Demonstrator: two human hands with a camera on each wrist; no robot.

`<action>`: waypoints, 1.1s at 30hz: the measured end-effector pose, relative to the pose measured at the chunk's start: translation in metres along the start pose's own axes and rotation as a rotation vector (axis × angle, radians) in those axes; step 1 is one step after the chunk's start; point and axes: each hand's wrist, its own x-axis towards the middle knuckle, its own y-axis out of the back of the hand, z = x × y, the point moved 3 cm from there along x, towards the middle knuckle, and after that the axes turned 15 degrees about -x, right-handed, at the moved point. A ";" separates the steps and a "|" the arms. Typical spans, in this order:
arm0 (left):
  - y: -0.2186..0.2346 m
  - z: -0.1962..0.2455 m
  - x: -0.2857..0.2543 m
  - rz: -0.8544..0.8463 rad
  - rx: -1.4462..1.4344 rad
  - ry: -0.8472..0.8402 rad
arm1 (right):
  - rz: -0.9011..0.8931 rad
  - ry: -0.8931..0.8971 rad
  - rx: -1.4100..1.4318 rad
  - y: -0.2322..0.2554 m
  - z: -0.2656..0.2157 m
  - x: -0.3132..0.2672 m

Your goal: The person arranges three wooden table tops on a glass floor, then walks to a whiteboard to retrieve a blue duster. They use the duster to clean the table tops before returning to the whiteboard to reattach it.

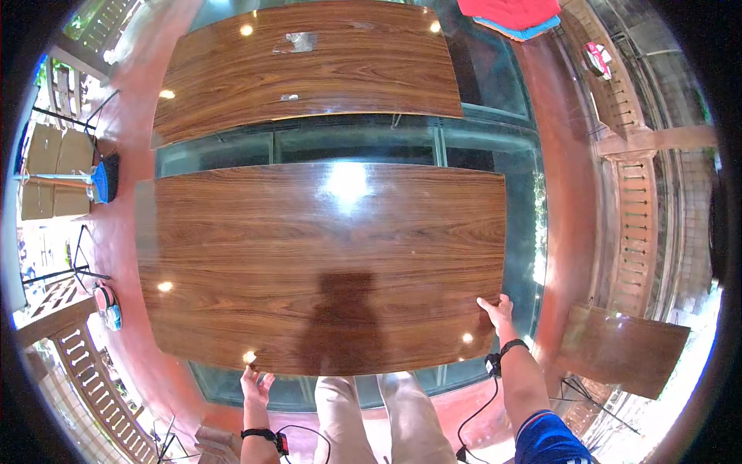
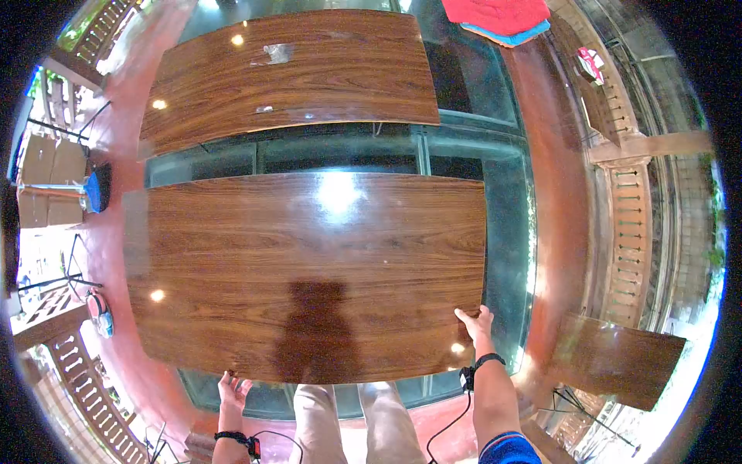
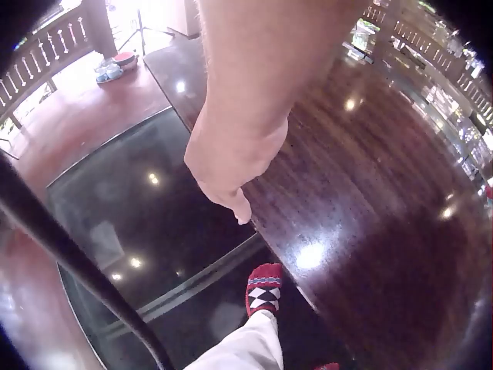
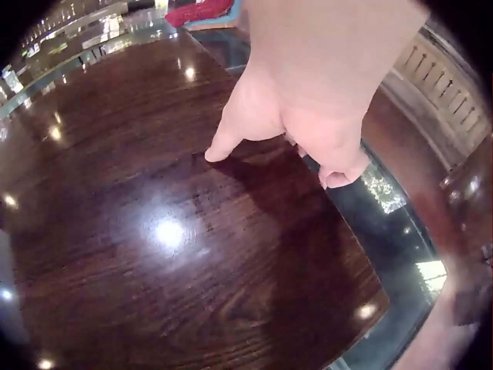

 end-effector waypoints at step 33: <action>-0.086 0.009 -0.020 -0.063 -0.035 -0.104 | -0.078 0.238 0.208 0.020 -0.086 0.058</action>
